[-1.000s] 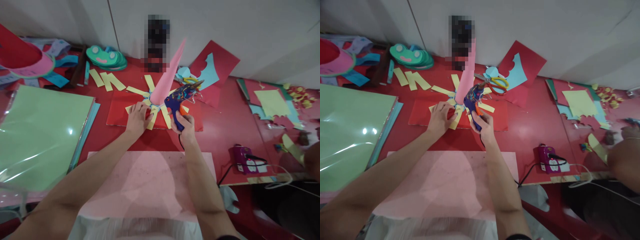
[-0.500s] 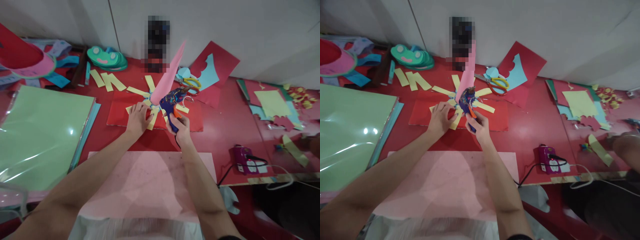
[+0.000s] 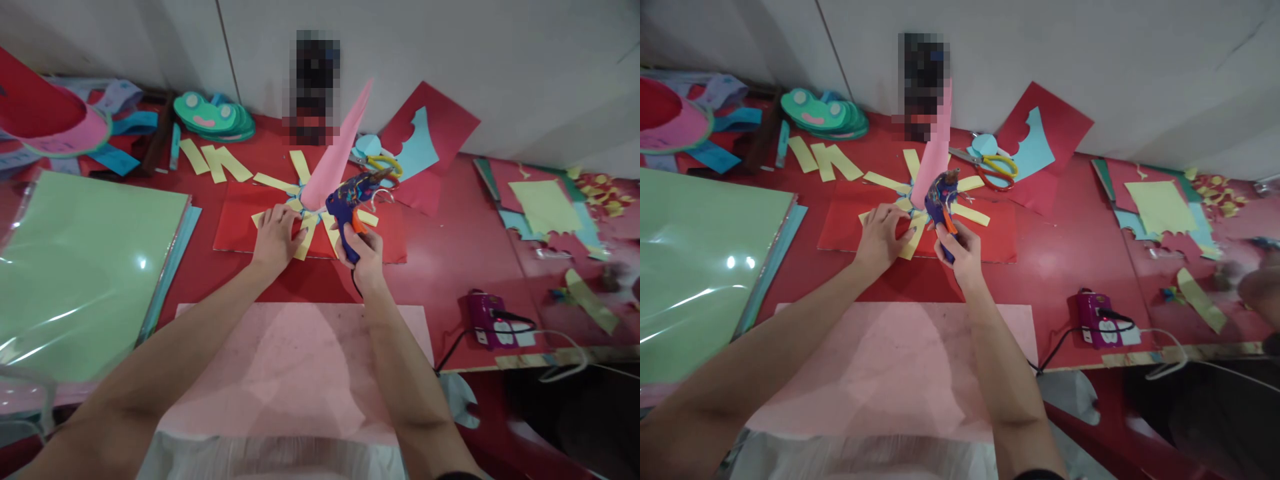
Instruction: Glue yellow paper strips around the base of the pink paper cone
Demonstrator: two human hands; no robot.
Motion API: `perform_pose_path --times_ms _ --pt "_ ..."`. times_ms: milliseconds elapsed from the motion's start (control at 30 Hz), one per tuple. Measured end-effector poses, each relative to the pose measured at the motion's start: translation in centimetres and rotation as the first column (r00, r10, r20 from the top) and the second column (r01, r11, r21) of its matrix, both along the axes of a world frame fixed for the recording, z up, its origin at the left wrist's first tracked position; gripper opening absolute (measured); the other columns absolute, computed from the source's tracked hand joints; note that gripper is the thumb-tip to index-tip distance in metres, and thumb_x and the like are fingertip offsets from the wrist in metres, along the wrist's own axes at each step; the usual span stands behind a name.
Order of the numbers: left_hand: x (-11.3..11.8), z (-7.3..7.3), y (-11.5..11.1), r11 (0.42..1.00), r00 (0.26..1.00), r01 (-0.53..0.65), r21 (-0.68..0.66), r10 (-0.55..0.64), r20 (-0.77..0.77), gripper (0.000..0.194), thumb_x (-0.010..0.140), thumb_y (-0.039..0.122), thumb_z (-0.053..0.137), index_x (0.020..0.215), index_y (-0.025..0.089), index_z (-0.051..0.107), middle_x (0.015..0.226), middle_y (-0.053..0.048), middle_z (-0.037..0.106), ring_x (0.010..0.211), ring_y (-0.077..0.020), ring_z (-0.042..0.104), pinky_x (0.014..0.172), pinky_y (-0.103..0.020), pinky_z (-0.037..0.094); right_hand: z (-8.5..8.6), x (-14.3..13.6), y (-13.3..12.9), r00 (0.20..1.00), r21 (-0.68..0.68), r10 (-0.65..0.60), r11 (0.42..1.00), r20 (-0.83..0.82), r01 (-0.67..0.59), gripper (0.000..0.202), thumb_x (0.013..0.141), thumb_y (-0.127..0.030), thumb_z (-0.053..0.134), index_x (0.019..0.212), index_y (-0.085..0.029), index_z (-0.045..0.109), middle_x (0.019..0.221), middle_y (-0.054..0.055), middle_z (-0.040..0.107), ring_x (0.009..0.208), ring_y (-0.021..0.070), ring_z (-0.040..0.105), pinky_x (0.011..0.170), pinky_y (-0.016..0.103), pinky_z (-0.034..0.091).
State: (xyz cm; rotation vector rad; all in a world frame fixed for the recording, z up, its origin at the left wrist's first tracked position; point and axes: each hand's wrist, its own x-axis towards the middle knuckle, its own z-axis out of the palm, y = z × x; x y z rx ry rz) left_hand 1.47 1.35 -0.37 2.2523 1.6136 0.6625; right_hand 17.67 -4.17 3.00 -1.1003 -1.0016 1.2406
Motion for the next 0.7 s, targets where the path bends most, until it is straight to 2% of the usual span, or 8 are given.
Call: perform_pose_path --times_ms 200,367,700 --pt "-0.13 -0.13 -0.01 1.000 1.000 0.006 0.011 -0.006 0.016 0.014 0.087 0.025 0.062 0.100 0.022 0.058 0.111 -0.008 0.058 0.106 -0.0262 0.054 0.100 -0.043 0.040 0.09 0.20 0.01 0.999 0.001 -0.029 1.000 -0.023 0.029 0.030 0.082 -0.049 0.064 0.083 -0.019 0.066 0.043 -0.008 0.043 0.034 0.0036 0.026 0.035 0.022 0.015" --pt "-0.01 0.11 0.02 1.000 1.000 -0.002 -0.023 0.002 0.003 0.013 0.086 0.023 0.062 0.098 0.021 0.058 0.110 -0.008 0.058 0.107 -0.0262 0.054 0.100 -0.043 0.040 0.24 0.23 -0.12 0.999 0.014 0.008 1.000 -0.042 -0.008 0.027 0.084 -0.046 0.063 0.083 -0.019 0.066 0.043 -0.008 0.043 0.034 0.0033 0.027 0.035 0.021 0.014" --pt "0.16 0.39 0.06 0.998 1.000 -0.024 -0.050 0.023 -0.007 0.016 0.085 0.022 0.064 0.099 0.021 0.059 0.112 -0.008 0.058 0.111 -0.0272 0.054 0.101 -0.044 0.040 0.02 -0.12 -0.12 0.997 -0.022 0.077 0.997 0.011 -0.077 0.033 0.083 -0.051 0.063 0.086 -0.019 0.066 0.047 -0.008 0.044 0.036 0.0034 0.029 0.036 0.021 0.019"
